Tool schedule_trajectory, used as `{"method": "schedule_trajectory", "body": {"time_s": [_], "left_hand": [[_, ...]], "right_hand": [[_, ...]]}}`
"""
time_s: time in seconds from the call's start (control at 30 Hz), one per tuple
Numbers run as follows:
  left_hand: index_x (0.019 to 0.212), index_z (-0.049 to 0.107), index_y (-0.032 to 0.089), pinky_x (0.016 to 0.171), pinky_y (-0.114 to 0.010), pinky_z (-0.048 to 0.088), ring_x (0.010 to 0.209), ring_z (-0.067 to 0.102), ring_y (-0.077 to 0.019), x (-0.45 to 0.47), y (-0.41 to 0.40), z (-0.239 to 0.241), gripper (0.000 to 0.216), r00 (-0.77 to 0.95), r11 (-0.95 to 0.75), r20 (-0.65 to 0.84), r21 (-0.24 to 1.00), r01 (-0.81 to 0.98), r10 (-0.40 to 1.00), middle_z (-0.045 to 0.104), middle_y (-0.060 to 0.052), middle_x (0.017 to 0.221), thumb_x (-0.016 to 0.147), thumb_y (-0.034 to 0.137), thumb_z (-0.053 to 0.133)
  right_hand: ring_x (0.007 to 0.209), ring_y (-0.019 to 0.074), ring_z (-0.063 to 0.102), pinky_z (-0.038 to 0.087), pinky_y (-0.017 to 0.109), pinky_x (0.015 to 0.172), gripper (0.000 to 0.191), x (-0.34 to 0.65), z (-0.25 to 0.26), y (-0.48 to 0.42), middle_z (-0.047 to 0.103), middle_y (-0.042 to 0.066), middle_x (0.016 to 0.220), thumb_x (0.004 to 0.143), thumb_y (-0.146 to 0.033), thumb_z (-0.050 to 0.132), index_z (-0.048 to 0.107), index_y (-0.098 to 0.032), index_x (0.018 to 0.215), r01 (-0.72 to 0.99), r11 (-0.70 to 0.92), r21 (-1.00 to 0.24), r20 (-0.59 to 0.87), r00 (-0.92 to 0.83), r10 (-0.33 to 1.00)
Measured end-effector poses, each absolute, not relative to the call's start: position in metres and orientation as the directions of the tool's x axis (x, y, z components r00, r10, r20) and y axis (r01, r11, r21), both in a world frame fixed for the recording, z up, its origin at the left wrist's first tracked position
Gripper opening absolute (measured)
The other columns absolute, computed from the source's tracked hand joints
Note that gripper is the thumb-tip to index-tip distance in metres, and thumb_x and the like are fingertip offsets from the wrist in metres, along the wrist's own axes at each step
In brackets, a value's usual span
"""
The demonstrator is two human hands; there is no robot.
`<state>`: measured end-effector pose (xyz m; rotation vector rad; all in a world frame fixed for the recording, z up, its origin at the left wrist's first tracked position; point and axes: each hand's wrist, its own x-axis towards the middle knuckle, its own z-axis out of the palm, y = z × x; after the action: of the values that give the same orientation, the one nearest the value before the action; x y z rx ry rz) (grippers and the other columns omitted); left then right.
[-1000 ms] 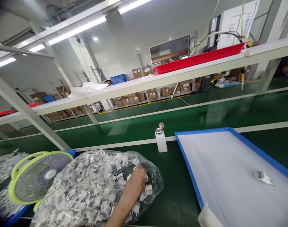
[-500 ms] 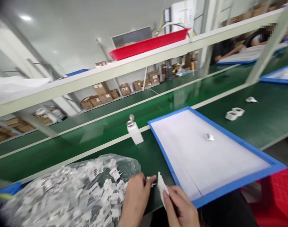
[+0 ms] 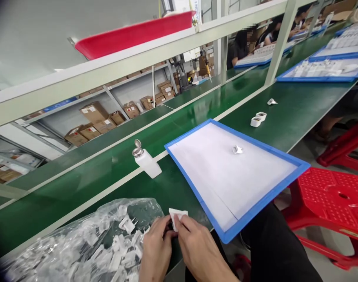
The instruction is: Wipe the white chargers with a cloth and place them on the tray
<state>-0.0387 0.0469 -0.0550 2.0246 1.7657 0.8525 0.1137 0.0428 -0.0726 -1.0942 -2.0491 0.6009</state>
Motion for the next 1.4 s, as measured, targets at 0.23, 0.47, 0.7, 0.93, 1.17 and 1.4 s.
{"method": "schedule_trajectory", "body": {"time_s": [0.23, 0.47, 0.7, 0.93, 1.17, 1.4], "left_hand": [[0.111, 0.072, 0.011, 0.066, -0.027, 0.063, 0.076, 0.074, -0.0202, -0.043, 0.045, -0.064, 0.042, 0.175, -0.404, 0.471, 0.446, 0.798, 0.865, 0.077, -0.011, 0.084, 0.085, -0.001, 0.04], [0.121, 0.07, 0.009, 0.07, -0.027, 0.063, 0.081, 0.071, -0.0203, -0.045, 0.04, -0.069, 0.046, 0.204, -0.385, 0.37, 0.525, 0.759, 0.906, 0.075, -0.012, 0.088, 0.092, 0.001, 0.036], [0.119, 0.071, 0.01, 0.073, -0.029, 0.064, 0.09, 0.072, -0.0219, -0.035, 0.033, -0.071, 0.048, 0.098, -0.28, 0.326, 0.581, 0.764, 0.94, 0.076, -0.015, 0.098, 0.09, 0.001, 0.034], [0.112, 0.075, 0.015, 0.073, -0.027, 0.064, 0.087, 0.076, -0.0198, -0.037, 0.028, -0.047, 0.041, 0.09, -0.399, 0.495, 0.564, 0.723, 0.864, 0.079, -0.01, 0.094, 0.093, 0.004, 0.041], [0.122, 0.074, 0.022, 0.072, -0.019, 0.061, 0.094, 0.073, -0.017, -0.035, 0.006, -0.024, 0.044, 0.014, -0.513, 0.674, 0.548, 0.661, 0.738, 0.079, -0.006, 0.099, 0.091, -0.001, 0.054], [0.116, 0.076, 0.021, 0.077, -0.024, 0.06, 0.089, 0.074, -0.0198, -0.028, -0.003, -0.011, 0.033, -0.005, -0.574, 0.734, 0.536, 0.619, 0.68, 0.08, -0.006, 0.095, 0.09, 0.006, 0.064]], "right_hand": [[0.069, 0.0214, 0.064, 0.055, 0.035, 0.06, 0.042, 0.121, -0.097, 0.021, 0.067, 0.009, 0.091, 0.096, -0.003, 0.038, 0.052, -0.009, 0.136, 0.564, 0.672, -0.48, 0.497, -0.456, 0.738], [0.084, 0.022, 0.07, 0.058, 0.032, 0.07, 0.036, 0.107, -0.082, 0.047, 0.067, 0.01, 0.101, 0.101, -0.009, 0.034, 0.061, -0.016, 0.124, 0.587, 0.517, -0.623, 0.403, -0.326, 0.855], [0.069, 0.0211, 0.067, 0.056, 0.032, 0.06, 0.034, 0.104, -0.068, 0.052, 0.065, 0.009, 0.088, 0.1, -0.01, 0.034, 0.068, -0.015, 0.098, 0.598, 0.488, -0.636, 0.376, -0.312, 0.872], [0.085, 0.0147, 0.068, 0.055, 0.02, 0.078, 0.025, 0.127, -0.064, 0.011, 0.063, 0.007, 0.101, 0.103, -0.013, 0.041, 0.061, -0.02, 0.117, 0.425, 0.508, -0.749, 0.474, -0.193, 0.859], [0.064, 0.0122, 0.051, 0.043, 0.019, 0.058, 0.03, 0.152, -0.02, 0.008, 0.048, 0.0, 0.076, 0.102, -0.035, 0.055, 0.059, -0.021, 0.075, 0.215, 0.22, -0.952, 0.26, 0.183, 0.948], [0.071, 0.0141, 0.048, 0.04, 0.024, 0.065, 0.036, 0.147, -0.002, 0.019, 0.048, 0.0, 0.079, 0.101, -0.045, 0.055, 0.068, -0.021, 0.077, -0.217, 0.051, -0.975, 0.095, -0.195, 0.976]]}}
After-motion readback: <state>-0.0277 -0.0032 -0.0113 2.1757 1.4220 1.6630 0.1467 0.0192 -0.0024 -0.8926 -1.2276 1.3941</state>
